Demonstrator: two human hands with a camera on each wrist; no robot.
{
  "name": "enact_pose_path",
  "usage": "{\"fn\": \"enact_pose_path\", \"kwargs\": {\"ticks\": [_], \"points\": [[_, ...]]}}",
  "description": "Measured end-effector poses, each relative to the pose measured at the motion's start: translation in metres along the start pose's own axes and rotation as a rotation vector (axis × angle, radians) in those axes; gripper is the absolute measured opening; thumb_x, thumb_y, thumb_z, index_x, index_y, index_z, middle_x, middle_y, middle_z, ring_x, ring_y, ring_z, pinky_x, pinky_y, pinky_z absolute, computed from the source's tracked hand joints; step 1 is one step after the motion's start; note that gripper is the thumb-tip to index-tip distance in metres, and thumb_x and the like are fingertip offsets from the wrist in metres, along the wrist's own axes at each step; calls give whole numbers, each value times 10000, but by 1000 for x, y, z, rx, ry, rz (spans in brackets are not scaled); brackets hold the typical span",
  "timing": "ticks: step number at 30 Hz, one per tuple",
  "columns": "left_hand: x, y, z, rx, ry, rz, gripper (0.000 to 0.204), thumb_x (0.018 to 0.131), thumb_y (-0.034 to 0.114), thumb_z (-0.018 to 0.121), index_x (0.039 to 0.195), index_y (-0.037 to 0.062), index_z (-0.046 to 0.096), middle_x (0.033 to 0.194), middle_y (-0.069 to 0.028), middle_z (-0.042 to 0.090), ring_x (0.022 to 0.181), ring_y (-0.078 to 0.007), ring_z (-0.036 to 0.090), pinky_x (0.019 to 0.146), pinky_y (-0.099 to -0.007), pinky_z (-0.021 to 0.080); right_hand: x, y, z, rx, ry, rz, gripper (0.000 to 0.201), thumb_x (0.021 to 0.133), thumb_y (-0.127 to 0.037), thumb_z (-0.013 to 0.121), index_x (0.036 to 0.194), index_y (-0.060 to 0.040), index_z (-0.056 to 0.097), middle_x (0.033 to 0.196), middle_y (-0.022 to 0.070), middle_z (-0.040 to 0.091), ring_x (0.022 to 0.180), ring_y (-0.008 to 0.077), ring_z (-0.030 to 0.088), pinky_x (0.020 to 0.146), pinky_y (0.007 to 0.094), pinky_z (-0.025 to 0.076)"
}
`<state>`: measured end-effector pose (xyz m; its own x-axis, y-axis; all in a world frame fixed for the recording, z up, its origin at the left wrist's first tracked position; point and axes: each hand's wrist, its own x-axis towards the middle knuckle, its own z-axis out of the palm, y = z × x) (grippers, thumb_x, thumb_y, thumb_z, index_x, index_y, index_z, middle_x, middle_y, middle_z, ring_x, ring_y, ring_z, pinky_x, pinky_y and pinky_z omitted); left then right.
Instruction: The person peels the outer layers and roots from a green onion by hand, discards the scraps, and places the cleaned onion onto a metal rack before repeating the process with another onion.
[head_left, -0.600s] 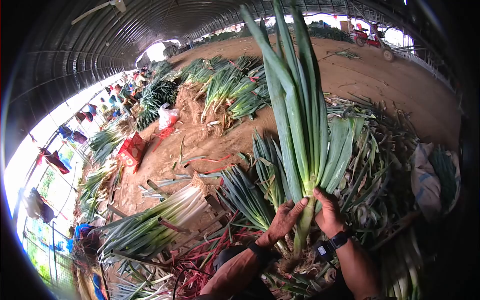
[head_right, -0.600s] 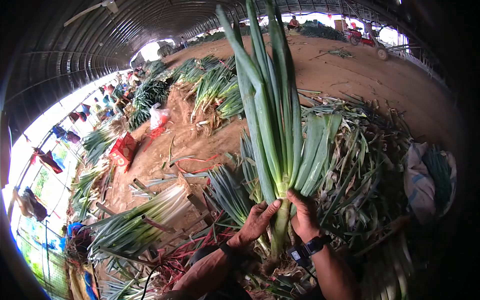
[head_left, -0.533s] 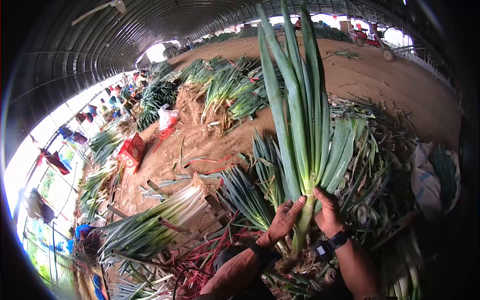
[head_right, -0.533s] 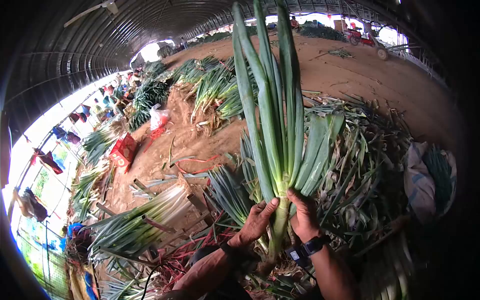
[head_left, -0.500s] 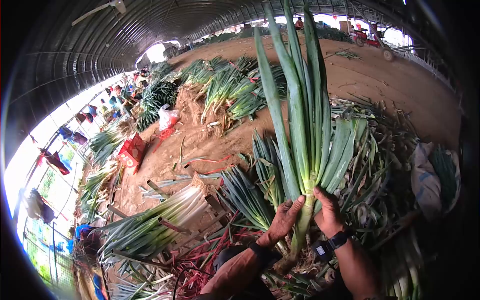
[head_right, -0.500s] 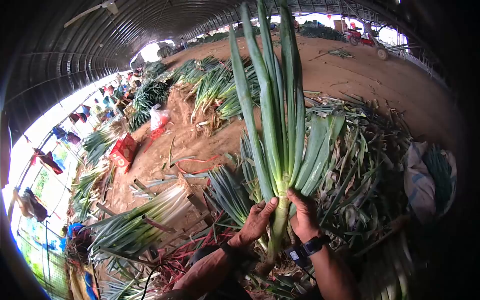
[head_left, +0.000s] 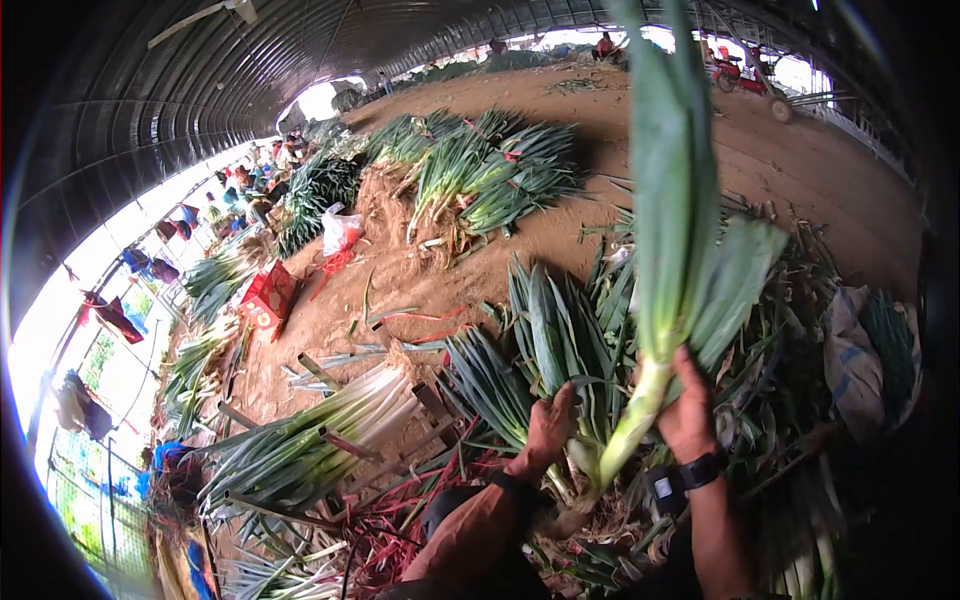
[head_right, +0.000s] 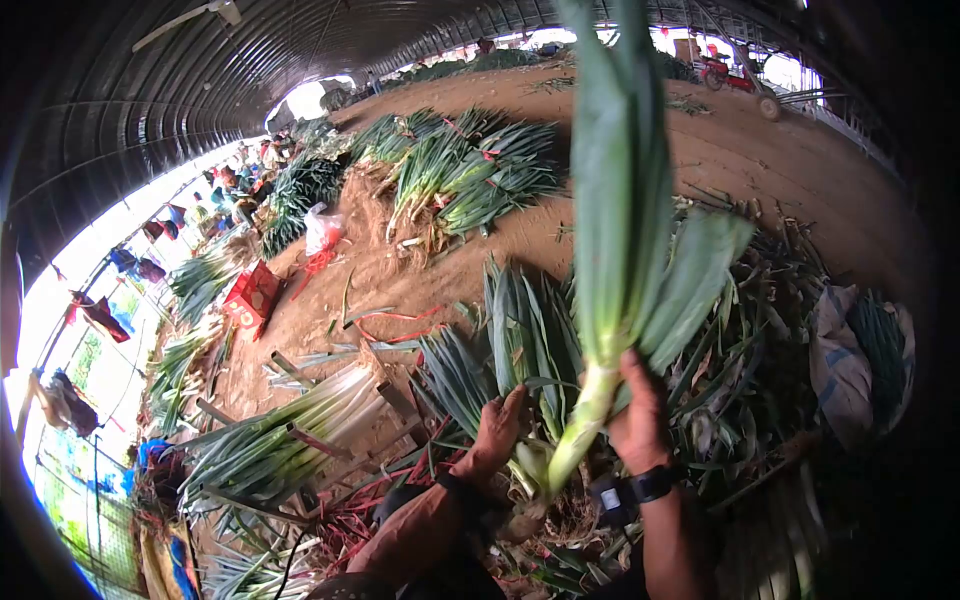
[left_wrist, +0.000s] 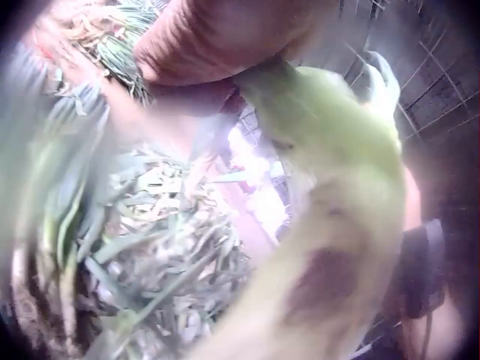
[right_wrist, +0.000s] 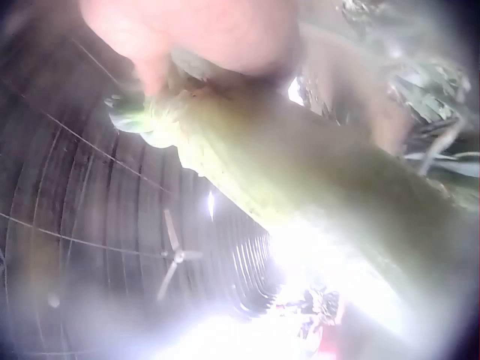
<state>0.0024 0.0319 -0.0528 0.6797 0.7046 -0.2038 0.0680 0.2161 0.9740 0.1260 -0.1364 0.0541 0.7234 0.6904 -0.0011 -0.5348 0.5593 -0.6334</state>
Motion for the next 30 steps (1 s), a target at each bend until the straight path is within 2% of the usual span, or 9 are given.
{"fn": "enact_pose_path", "kwargs": {"ticks": [1,3,4,7,8,9,11,26,30], "points": [[-2,2,-8,174,-16,48,413,995,404,587,948,-1,658,690,-40,589,561,-158,525,515,-355,433,5,-14,-7,-16,-17,-72,492,978,-368,610,1335,-36,537,1166,122,658,991,234,648,883,386,541],[31,-52,-41,841,82,785,206,929,239,597,1008,76,695,637,-138,584,553,-298,584,525,-412,462,10,-44,-25,92,-14,-83,518,997,-416,570,1368,-61,505,1195,96,645,986,220,644,882,395,541],[36,-50,-61,1021,-21,872,227,904,220,574,1049,104,705,704,-160,638,645,-339,641,564,-427,489,13,-50,-30,98,-12,-167,525,999,-426,563,1366,-56,506,1198,92,644,999,221,643,886,407,540],[24,-35,-74,872,128,302,404,970,429,489,959,105,730,814,-204,685,779,-365,691,641,-482,499,11,-65,-54,195,-79,-227,537,1005,-398,562,1398,-41,480,1250,107,632,1081,245,629,946,456,514],[45,-62,-91,1033,137,422,462,975,468,479,939,79,726,827,-217,687,812,-371,694,648,-483,499,5,-69,-50,216,-67,-249,564,991,-381,596,1416,-37,460,1271,134,622,1093,252,627,964,439,509],[19,-27,-78,943,174,184,508,952,513,501,962,55,720,874,-229,696,889,-399,687,704,-491,511,-2,-67,-46,243,-57,-267,596,976,-364,630,1433,-32,440,1292,161,612,1104,258,625,983,422,504],[15,-29,-76,1057,296,38,550,932,551,518,1006,41,709,938,-243,701,951,-430,669,772,-506,515,-12,-73,-45,172,29,-323,589,958,-358,659,1407,-30,464,1242,150,635,1036,251,647,925,411,534],[1,-30,-87,1299,237,-55,498,910,532,567,1057,80,714,960,-210,719,957,-397,688,803,-501,528,-43,-93,-93,186,152,-411,527,950,-318,684,1381,-74,503,1231,78,638,1062,208,643,930,395,535],[-5,6,-34,1306,43,74,672,856,659,601,1149,59,680,1055,-230,701,1030,-390,666,855,-498,510,-36,-95,-96,39,223,-402,552,962,-413,641,1362,-50,525,1221,108,657,1019,214,639,900,406,529]]}}
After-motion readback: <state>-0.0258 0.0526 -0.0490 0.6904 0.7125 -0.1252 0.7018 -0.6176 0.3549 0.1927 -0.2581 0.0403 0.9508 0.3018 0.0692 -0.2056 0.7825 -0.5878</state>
